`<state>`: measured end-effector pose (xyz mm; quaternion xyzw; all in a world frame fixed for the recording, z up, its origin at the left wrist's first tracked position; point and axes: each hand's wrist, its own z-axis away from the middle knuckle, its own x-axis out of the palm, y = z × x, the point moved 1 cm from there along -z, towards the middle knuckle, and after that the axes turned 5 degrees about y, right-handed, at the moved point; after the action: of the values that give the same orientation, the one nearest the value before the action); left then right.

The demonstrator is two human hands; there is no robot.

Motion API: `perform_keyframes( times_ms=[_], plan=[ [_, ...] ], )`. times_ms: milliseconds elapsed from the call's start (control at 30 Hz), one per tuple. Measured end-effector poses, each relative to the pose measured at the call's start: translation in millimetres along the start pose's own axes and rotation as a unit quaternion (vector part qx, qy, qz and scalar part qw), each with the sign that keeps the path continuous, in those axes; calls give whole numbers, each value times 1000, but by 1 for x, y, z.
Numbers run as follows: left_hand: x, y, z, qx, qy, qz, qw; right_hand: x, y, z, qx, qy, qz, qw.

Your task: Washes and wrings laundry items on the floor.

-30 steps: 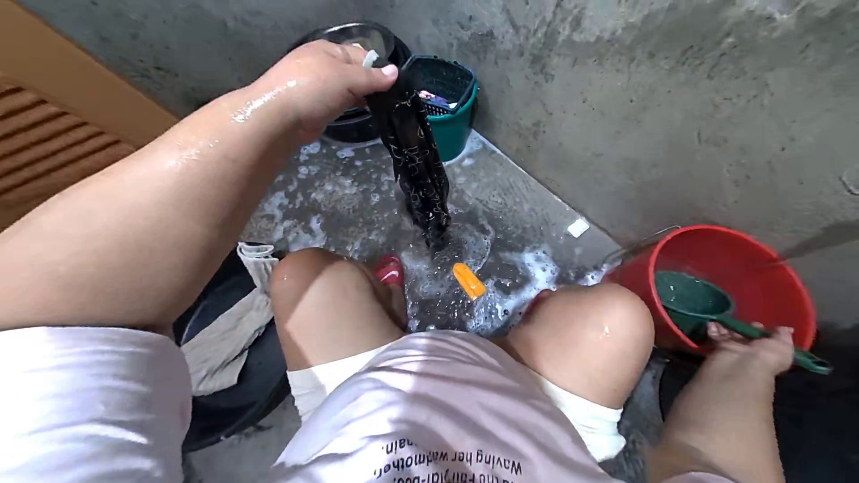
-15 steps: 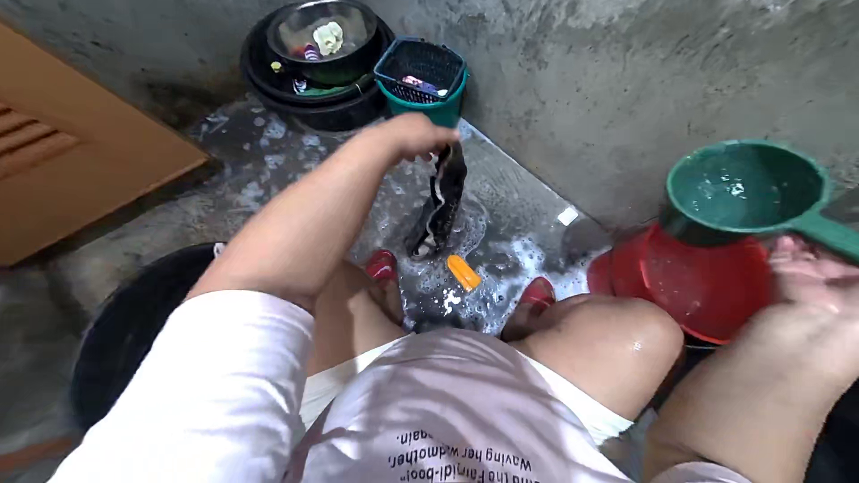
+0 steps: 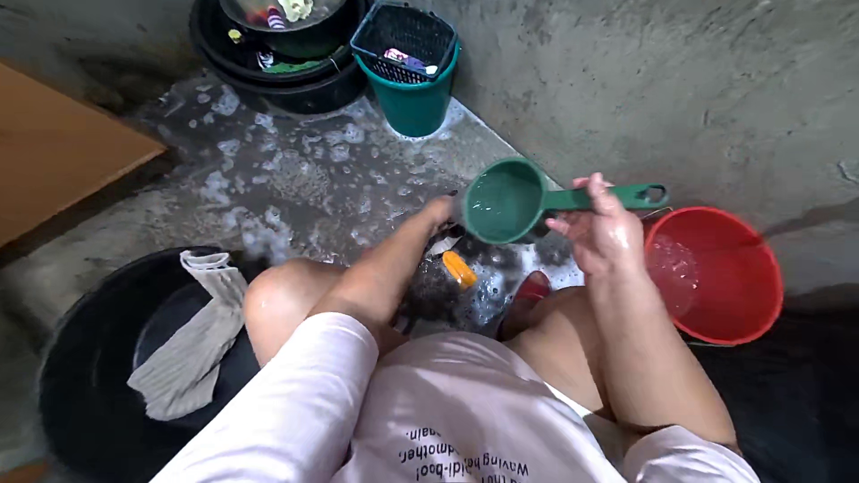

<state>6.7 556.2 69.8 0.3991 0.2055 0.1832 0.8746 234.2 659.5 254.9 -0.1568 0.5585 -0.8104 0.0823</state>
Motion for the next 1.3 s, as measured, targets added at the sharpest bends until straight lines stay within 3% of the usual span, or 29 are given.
perform_keyframes(
  times_ms=[67, 133, 200, 300, 367, 467, 533, 567, 633, 700, 767, 867, 967, 1067, 1100, 1200, 1300],
  plan=[
    [1, -8, 6, 100, -17, -139, 985, 5, 4, -5, 34, -23, 6, 999],
    [-4, -19, 8, 146, -38, -342, 927, 2, 3, -10, 58, -28, 2, 998],
    [-4, -50, -1, 41, -86, -365, 926, -6, -1, -11, 60, -29, -12, 998],
    [9, -152, -33, -70, -37, -315, 946, -17, -8, -7, 34, -36, -30, 998],
    [9, -184, -39, -95, -57, -391, 914, -22, -9, -9, -3, -25, -35, 999],
    [4, -208, -55, -69, -103, -513, 849, -24, -8, -10, -54, -10, 0, 998],
    [-1, -203, -57, -60, -99, -492, 863, -22, -6, -10, -74, -5, 38, 997],
    [-6, -196, -55, -60, -74, -431, 897, -21, -5, -10, -78, -3, 54, 995],
    [-18, -181, -48, -79, 56, -214, 972, -14, -5, -12, -81, 1, 82, 993],
    [-32, -164, -45, -92, 219, -35, 971, -6, -3, -13, -78, -8, 99, 992],
    [-40, -145, -53, -58, 299, 30, 952, 0, 2, -8, -67, -38, 116, 990],
    [-37, -104, -65, 10, 280, 26, 960, 18, 8, 0, -54, -83, 99, 990],
    [-32, -60, -44, -5, 189, -25, 982, 38, 11, -5, -24, -84, 40, 995],
    [-48, -61, -31, 0, 135, -107, 985, 42, 12, -6, 29, -79, 4, 996],
    [-57, -67, -35, -8, 151, -91, 984, 36, 14, -5, 41, -73, 0, 996],
    [-76, -49, -41, -26, 303, -60, 951, 13, 14, -7, 38, -70, 7, 997],
    [-78, -28, -48, 48, 378, -100, 919, -4, -5, -5, -7, -53, 10, 999]
  ],
)
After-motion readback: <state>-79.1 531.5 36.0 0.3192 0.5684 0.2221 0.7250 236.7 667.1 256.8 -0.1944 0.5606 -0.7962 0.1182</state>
